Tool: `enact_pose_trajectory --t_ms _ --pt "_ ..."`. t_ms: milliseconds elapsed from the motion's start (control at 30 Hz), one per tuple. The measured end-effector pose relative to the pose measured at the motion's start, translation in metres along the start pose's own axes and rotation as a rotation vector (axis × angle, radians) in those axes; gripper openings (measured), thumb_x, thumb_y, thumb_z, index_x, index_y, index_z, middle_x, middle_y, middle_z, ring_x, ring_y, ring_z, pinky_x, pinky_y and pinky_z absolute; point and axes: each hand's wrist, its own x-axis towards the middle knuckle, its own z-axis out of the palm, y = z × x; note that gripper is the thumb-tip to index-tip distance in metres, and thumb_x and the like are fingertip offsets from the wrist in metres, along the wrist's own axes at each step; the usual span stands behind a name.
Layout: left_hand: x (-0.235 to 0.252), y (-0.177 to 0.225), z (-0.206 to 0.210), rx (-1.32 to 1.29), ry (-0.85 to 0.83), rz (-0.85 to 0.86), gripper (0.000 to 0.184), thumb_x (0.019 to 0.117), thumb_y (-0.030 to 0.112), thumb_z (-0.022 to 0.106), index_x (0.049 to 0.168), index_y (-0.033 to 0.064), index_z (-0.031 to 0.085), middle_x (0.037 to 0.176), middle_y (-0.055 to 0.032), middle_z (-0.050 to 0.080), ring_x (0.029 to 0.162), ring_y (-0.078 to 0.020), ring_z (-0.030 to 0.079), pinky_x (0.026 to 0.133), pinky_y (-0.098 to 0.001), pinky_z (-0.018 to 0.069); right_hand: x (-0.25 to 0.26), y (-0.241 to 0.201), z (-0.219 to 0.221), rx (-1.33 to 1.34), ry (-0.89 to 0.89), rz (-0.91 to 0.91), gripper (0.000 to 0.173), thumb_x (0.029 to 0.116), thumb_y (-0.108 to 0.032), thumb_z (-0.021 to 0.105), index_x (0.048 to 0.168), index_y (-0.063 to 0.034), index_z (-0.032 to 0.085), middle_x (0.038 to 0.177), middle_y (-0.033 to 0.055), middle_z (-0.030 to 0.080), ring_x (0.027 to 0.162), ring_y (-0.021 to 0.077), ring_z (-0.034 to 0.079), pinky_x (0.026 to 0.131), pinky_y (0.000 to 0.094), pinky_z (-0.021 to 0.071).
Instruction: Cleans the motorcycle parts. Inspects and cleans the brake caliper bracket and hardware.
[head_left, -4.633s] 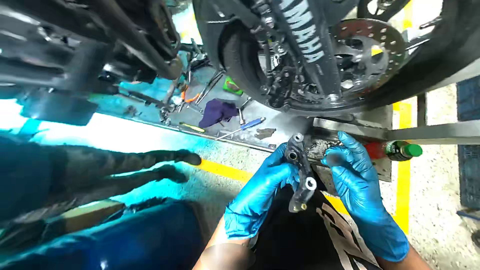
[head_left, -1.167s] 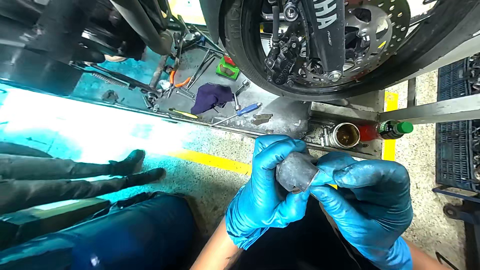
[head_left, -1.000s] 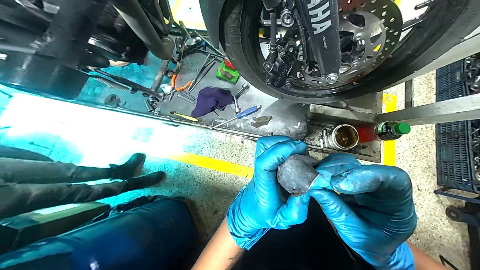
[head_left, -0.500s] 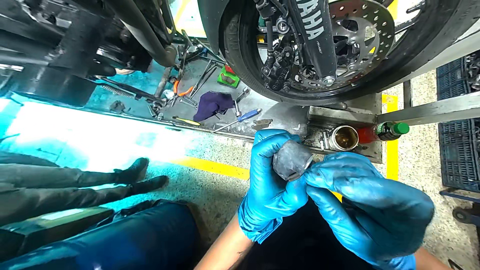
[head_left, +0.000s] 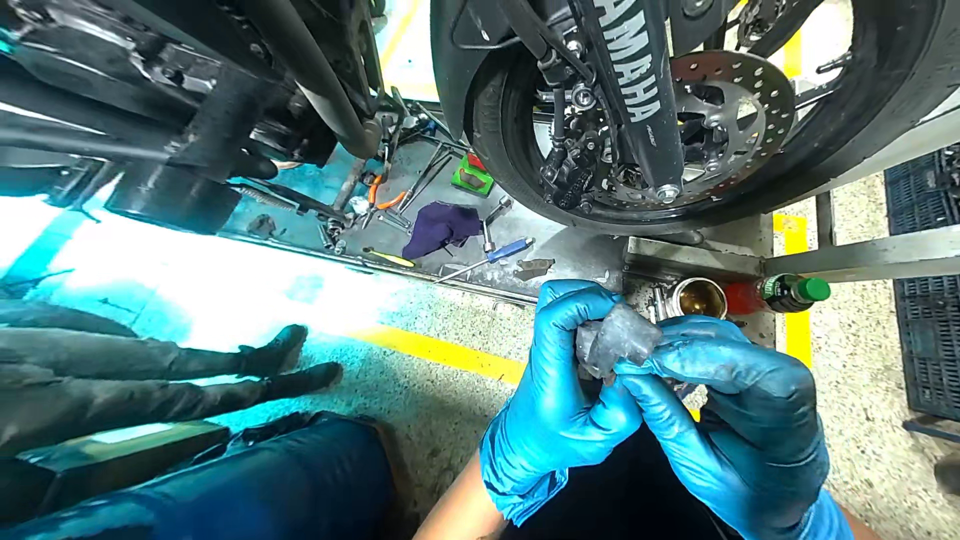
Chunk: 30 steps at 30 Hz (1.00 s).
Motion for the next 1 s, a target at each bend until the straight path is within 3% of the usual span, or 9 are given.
enact_pose_trajectory --t_ms 200,433,700,867,1000 --pt "0.004 -0.002 0.005 -0.043 0.019 0.001 0.042 0.0959 0.023 0.062 0.134 0.0199 0.046 0.120 0.0052 0.054 0.115 -0.0019 0.054 0.096 -0.0166 0.0479 0.007 0.001 0.008 0.273 0.114 0.094 0.034 0.0912 -0.009 0.077 0.118 -0.0212 0.059 0.104 -0.0050 0.072 0.096 0.0087 0.072 0.082 0.0238 0.0626" --pt "0.009 -0.010 0.009 -0.043 0.052 0.027 0.043 0.0959 0.024 0.064 0.135 0.0216 0.047 0.121 0.0059 0.054 0.117 -0.0024 0.053 0.099 -0.0175 0.0463 0.006 0.006 0.005 0.287 0.122 0.133 0.041 0.0889 -0.009 0.079 0.122 -0.0222 0.059 0.107 -0.0044 0.073 0.095 0.0093 0.072 0.080 0.0235 0.0628" --pt "0.009 -0.014 0.004 0.004 -0.027 0.086 0.047 0.0977 0.033 0.062 0.139 0.0215 0.042 0.122 0.0044 0.054 0.115 -0.0038 0.054 0.097 -0.0177 0.0462 0.010 0.005 -0.004 0.108 0.033 0.021 0.027 0.0918 -0.015 0.076 0.110 -0.0199 0.057 0.098 -0.0062 0.068 0.101 0.0079 0.067 0.097 0.0285 0.0554" --pt "0.007 -0.013 0.004 -0.085 -0.005 0.051 0.043 0.0986 0.030 0.062 0.137 0.0245 0.045 0.120 0.0072 0.057 0.113 -0.0033 0.056 0.095 -0.0184 0.0482 0.011 0.005 0.003 0.307 0.071 0.136 0.035 0.0858 -0.007 0.081 0.112 -0.0181 0.060 0.097 -0.0044 0.070 0.094 0.0084 0.069 0.087 0.0261 0.0604" --pt "0.008 -0.014 0.002 -0.160 -0.027 -0.013 0.044 0.0962 0.028 0.065 0.135 0.0253 0.045 0.124 0.0088 0.056 0.119 -0.0030 0.054 0.100 -0.0196 0.0469 0.013 0.006 0.006 0.378 0.081 0.206 0.042 0.0870 -0.005 0.080 0.120 -0.0186 0.059 0.104 -0.0031 0.072 0.096 0.0080 0.071 0.084 0.0229 0.0615"
